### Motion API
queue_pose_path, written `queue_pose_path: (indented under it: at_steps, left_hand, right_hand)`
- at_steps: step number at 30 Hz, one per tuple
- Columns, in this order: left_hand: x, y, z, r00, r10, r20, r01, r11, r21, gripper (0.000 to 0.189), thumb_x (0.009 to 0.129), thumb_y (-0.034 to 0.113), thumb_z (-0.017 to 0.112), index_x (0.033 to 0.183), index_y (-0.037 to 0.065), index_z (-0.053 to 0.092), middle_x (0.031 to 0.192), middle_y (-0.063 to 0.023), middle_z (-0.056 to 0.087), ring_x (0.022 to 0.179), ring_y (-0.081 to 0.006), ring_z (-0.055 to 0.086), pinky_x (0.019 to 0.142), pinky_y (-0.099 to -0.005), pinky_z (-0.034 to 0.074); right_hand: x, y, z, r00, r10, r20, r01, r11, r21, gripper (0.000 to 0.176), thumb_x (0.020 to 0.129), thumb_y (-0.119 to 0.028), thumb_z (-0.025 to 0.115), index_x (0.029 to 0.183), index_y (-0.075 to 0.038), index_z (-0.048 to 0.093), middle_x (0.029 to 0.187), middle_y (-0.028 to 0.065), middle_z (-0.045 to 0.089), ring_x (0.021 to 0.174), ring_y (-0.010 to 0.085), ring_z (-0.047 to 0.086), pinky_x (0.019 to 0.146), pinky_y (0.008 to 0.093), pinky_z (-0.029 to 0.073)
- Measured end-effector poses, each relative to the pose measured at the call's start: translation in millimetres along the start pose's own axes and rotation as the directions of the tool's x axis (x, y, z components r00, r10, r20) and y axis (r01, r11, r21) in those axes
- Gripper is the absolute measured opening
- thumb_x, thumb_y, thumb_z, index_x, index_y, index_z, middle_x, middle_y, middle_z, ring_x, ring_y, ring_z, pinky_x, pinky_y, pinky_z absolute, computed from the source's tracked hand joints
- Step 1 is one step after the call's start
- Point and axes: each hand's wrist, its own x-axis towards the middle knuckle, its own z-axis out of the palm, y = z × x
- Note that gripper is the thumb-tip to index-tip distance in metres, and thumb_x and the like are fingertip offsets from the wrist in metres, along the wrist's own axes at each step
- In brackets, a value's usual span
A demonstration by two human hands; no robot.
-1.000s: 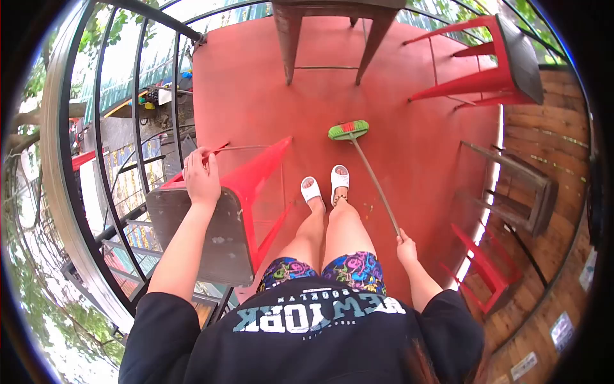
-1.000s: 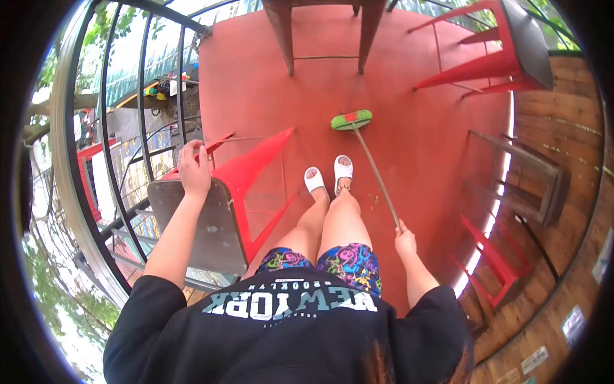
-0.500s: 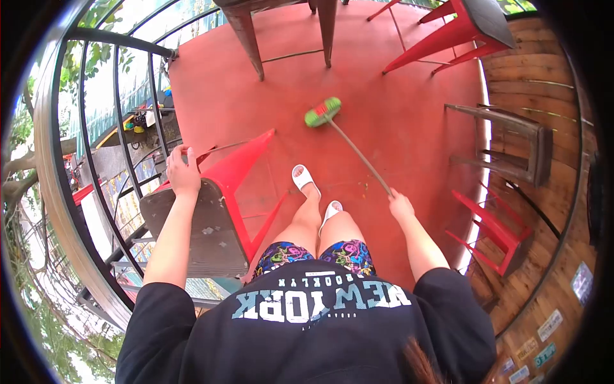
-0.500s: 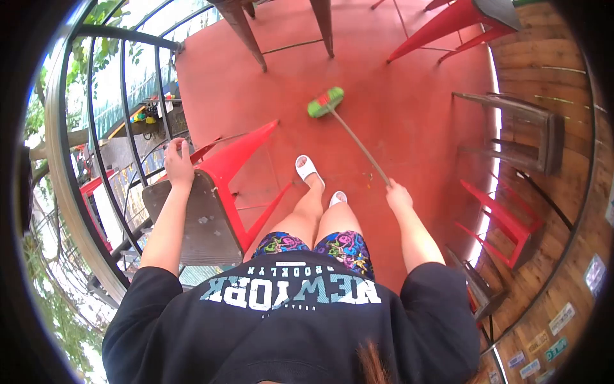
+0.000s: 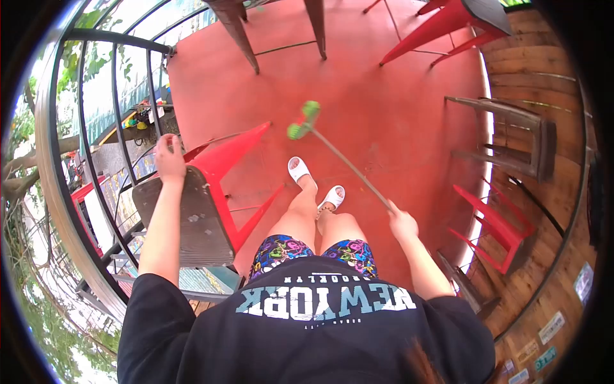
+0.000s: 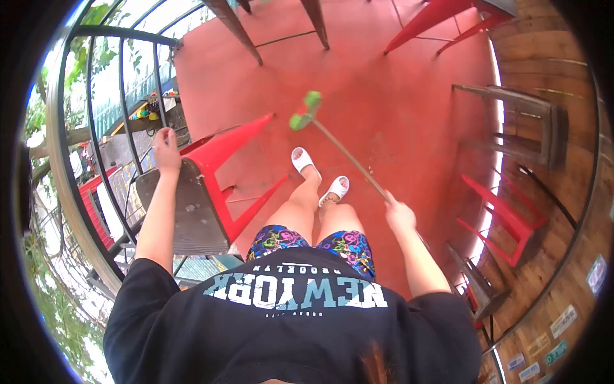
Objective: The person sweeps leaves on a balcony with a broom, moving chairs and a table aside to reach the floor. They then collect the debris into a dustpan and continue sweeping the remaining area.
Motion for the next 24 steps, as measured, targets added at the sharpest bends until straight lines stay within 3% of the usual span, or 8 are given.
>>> queue_pose_path:
  at_steps: [4, 6, 11, 14, 17, 18, 19, 24]
  left_hand:
    - [-2.8, -2.3, 6.8, 0.998, 0.001, -0.066, 0.0, 1.0, 0.019, 0.026, 0.088, 0.028, 0.045, 0.094, 0.005, 0.057, 0.09, -0.0118, 0.059, 0.089, -0.0282, 0.053, 0.079, -0.0385, 0.041]
    - [-3.8, -3.2, 8.6, 0.994, 0.059, -0.097, -0.039, 0.981, 0.189, 0.027, 0.088, 0.029, 0.044, 0.094, 0.006, 0.056, 0.09, -0.0116, 0.058, 0.089, -0.029, 0.052, 0.079, -0.0387, 0.041]
    - [-9.3, 28.0, 2.3, 0.958, 0.286, -0.026, -0.222, 0.793, 0.567, 0.021, 0.085, 0.027, 0.045, 0.096, 0.01, 0.053, 0.093, -0.0091, 0.055, 0.09, -0.0272, 0.053, 0.076, -0.041, 0.043]
    - [-16.4, 61.6, 16.9, 0.907, 0.412, 0.092, -0.384, 0.714, 0.585, 0.029, 0.079, 0.028, 0.051, 0.104, 0.012, 0.051, 0.101, -0.0083, 0.052, 0.096, -0.0265, 0.05, 0.073, -0.0412, 0.044]
    - [-47.4, 136.3, 28.0, 0.85, 0.469, 0.24, -0.522, 0.814, 0.256, 0.025, 0.08, 0.018, 0.048, 0.102, 0.006, 0.052, 0.102, -0.011, 0.053, 0.099, -0.0275, 0.049, 0.077, -0.0398, 0.044]
    - [-48.9, 125.0, 56.5, 0.668, 0.701, 0.25, -0.734, 0.567, 0.373, 0.024, 0.079, 0.017, 0.049, 0.1, 0.005, 0.053, 0.102, -0.0111, 0.053, 0.096, -0.0274, 0.051, 0.076, -0.0394, 0.046]
    - [-61.5, 160.1, 57.3, 0.683, 0.647, 0.338, -0.727, 0.645, 0.234, 0.023, 0.078, 0.017, 0.051, 0.098, 0.006, 0.054, 0.1, -0.0107, 0.054, 0.095, -0.0276, 0.051, 0.077, -0.0394, 0.045]
    - [-68.4, 262.8, 89.0, 0.397, 0.762, 0.511, -0.873, 0.486, -0.048, 0.031, 0.074, 0.022, 0.056, 0.101, 0.008, 0.055, 0.101, -0.0096, 0.054, 0.1, -0.0258, 0.05, 0.08, -0.0388, 0.045]
  right_hand:
    - [77.5, -26.3, 4.9, 0.989, -0.14, -0.038, 0.14, 0.99, 0.005, 0.038, 0.088, -0.025, 0.041, 0.126, -0.021, 0.042, 0.08, 0.0149, 0.063, 0.077, 0.0313, 0.061, 0.068, 0.0431, 0.049]
    - [99.3, -13.1, 26.0, 0.992, -0.119, -0.033, 0.119, 0.993, 0.012, 0.038, 0.087, -0.024, 0.042, 0.125, -0.02, 0.044, 0.082, 0.014, 0.063, 0.079, 0.0306, 0.061, 0.069, 0.0425, 0.049]
    - [18.1, 130.1, 69.0, 0.999, 0.048, -0.012, -0.046, 0.989, 0.142, 0.038, 0.086, -0.027, 0.043, 0.124, -0.021, 0.043, 0.101, 0.0105, 0.059, 0.096, 0.0295, 0.055, 0.08, 0.0419, 0.046]
    - [-51.9, 221.9, 107.4, 0.971, 0.236, 0.049, -0.241, 0.954, 0.18, 0.035, 0.085, -0.028, 0.046, 0.118, -0.019, 0.051, 0.099, 0.0125, 0.061, 0.094, 0.0304, 0.057, 0.08, 0.0423, 0.046]
    - [-104.2, 247.6, 86.7, 0.908, 0.41, 0.083, -0.417, 0.873, 0.252, 0.034, 0.083, -0.028, 0.052, 0.116, -0.022, 0.055, 0.097, 0.0132, 0.062, 0.092, 0.0285, 0.059, 0.078, 0.0404, 0.048]
    - [-109.5, 246.9, 77.8, 0.902, 0.424, 0.083, -0.43, 0.861, 0.273, 0.034, 0.083, -0.028, 0.053, 0.117, -0.023, 0.055, 0.097, 0.0132, 0.062, 0.092, 0.0284, 0.059, 0.078, 0.0403, 0.047]
    - [-112.6, 238.3, 69.8, 0.895, 0.438, 0.083, -0.442, 0.847, 0.295, 0.035, 0.083, -0.028, 0.053, 0.117, -0.023, 0.055, 0.096, 0.0131, 0.062, 0.092, 0.0283, 0.059, 0.079, 0.0401, 0.047]
    - [-37.2, 173.4, 48.7, 0.926, 0.376, 0.031, -0.351, 0.828, 0.437, 0.041, 0.084, -0.034, 0.05, 0.125, -0.029, 0.046, 0.097, 0.0161, 0.061, 0.09, 0.029, 0.06, 0.077, 0.0403, 0.047]
